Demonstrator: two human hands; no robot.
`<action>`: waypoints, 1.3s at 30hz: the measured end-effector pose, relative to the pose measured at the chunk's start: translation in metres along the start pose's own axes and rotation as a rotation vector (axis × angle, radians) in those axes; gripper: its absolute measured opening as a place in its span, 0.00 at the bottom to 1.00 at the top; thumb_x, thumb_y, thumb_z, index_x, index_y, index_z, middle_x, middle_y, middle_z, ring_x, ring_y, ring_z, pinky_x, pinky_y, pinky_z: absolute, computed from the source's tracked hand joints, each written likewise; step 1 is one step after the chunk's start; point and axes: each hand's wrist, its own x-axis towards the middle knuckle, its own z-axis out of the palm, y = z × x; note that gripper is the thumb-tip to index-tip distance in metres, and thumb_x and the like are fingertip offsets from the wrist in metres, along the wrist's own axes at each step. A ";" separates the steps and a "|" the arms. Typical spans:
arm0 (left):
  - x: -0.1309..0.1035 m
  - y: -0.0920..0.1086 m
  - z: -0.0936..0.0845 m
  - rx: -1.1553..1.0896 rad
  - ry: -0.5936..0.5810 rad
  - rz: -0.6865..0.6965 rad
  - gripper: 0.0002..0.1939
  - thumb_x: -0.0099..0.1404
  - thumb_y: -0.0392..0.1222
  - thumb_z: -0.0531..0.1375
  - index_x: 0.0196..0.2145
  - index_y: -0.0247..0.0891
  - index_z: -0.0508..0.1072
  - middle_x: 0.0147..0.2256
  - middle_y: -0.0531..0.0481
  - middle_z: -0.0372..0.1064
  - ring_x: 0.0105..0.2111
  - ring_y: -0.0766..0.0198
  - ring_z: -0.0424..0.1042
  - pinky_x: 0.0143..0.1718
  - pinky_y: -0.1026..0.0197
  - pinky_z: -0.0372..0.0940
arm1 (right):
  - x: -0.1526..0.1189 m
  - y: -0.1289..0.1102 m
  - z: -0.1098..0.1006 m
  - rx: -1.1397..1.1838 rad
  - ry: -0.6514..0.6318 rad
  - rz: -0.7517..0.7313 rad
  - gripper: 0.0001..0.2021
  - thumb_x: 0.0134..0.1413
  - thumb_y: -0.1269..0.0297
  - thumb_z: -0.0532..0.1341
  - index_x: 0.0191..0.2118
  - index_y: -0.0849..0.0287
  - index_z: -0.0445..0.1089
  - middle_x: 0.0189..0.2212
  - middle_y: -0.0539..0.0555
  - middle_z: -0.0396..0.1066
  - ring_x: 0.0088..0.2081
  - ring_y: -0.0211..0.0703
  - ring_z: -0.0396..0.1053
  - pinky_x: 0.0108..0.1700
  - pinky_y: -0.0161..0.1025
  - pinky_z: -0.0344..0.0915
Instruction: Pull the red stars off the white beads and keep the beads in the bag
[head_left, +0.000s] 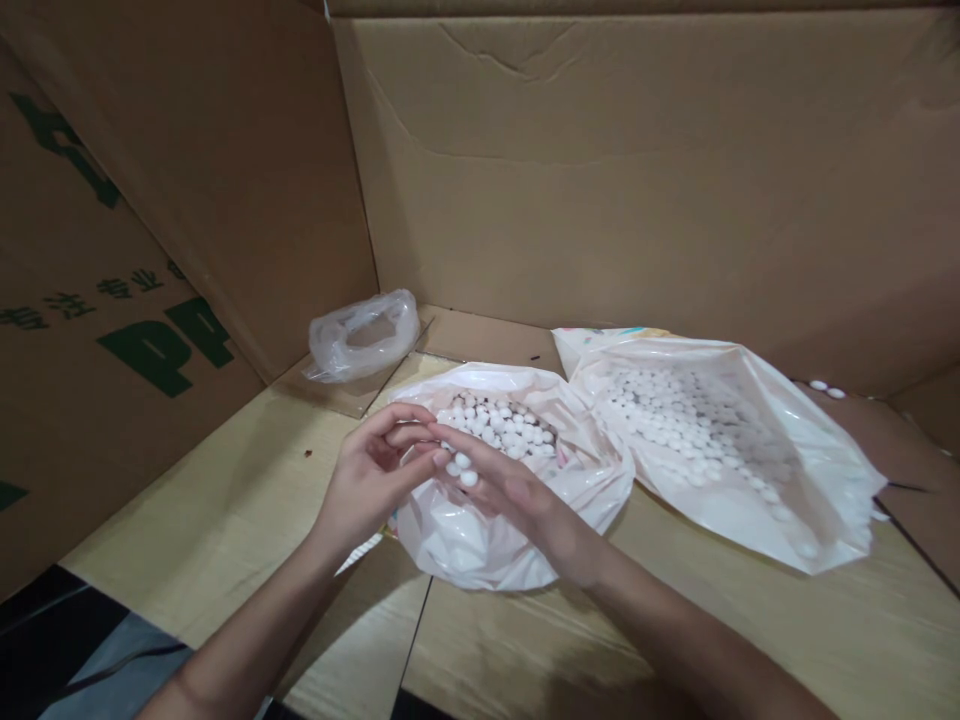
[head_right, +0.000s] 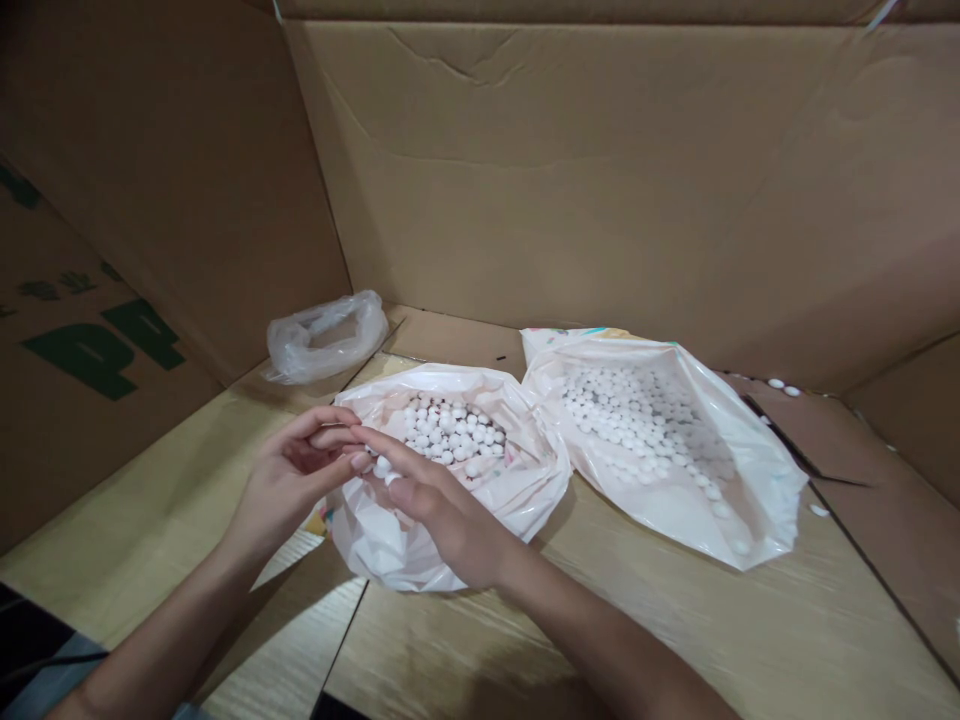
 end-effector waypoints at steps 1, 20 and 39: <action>0.000 0.000 0.000 -0.007 0.001 -0.006 0.14 0.55 0.33 0.69 0.37 0.35 0.70 0.29 0.53 0.74 0.30 0.74 0.72 0.31 0.75 0.67 | 0.000 0.000 0.000 -0.003 -0.008 -0.009 0.22 0.67 0.50 0.50 0.63 0.42 0.61 0.68 0.47 0.49 0.68 0.47 0.46 0.66 0.51 0.47; -0.002 0.002 0.001 0.037 0.023 -0.033 0.14 0.53 0.37 0.69 0.33 0.34 0.68 0.27 0.53 0.71 0.26 0.72 0.68 0.28 0.71 0.64 | 0.002 -0.003 0.008 -0.042 -0.040 -0.022 0.23 0.66 0.51 0.54 0.64 0.43 0.60 0.69 0.46 0.46 0.70 0.42 0.42 0.68 0.45 0.44; -0.022 -0.001 -0.141 1.090 0.429 -0.117 0.14 0.54 0.47 0.59 0.34 0.36 0.77 0.36 0.41 0.76 0.38 0.46 0.73 0.43 0.50 0.64 | 0.008 -0.007 -0.009 0.225 0.139 0.094 0.41 0.55 0.37 0.52 0.68 0.58 0.51 0.67 0.61 0.50 0.64 0.57 0.55 0.67 0.54 0.41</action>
